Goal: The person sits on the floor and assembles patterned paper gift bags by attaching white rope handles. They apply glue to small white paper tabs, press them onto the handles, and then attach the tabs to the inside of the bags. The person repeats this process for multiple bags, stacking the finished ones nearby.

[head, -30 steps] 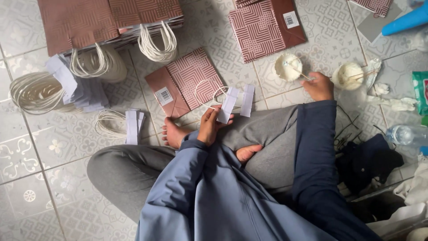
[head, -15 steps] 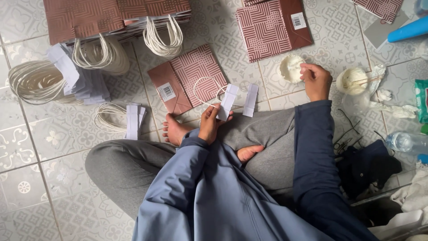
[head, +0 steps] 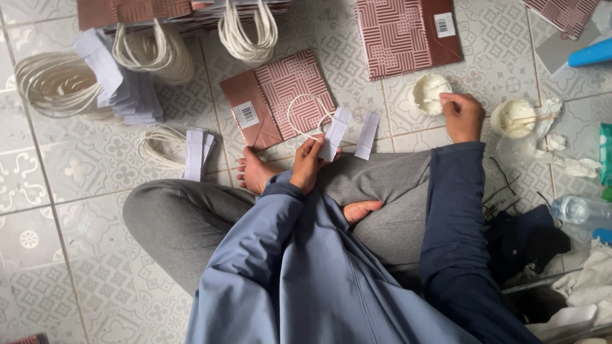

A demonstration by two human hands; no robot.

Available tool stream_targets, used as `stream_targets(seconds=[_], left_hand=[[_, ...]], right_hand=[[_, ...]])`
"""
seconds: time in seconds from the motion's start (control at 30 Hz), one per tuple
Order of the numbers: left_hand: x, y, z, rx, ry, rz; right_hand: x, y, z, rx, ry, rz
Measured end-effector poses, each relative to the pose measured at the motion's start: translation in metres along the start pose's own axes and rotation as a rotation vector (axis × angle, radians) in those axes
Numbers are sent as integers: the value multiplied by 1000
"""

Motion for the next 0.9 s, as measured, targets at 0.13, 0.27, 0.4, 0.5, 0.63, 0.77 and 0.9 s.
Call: stream_targets(seconds=[0.13,0.27,0.4,0.5,0.63,0.77,0.9], left_hand=[[9,-1,5,-17,-22,-23],[-5,3,-7,6,-40,12],[-5,6,-11,3,-48,60],[-5,9,-13,-11,-41,109],[-5,10,-15,-29,-40,135],[-8,12,-19,-30,-50,129],[-3,9,-13,20,-64,64]], right_hand=[[-65,13,-12,248,84,-182],[-109,-16,-4,202,-14,-648],[-176,-50,-1,14,92,-718],[-205,-59,-2,-127,209,-653],[-201,-59,-8,-59,322,-399],[-197,-63,-3,-94,363,-335],[-227,-61,3,-249,409,-411]])
Point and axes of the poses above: each hand's wrist, its own z-axis away from the middle knuckle, its own y-axis out of the back of the hand, x = y × z, the point moved 1 cm from there along -z, towards the middle knuckle, and after that the axes turned 12 degrees about y, right-handed, at the moved point
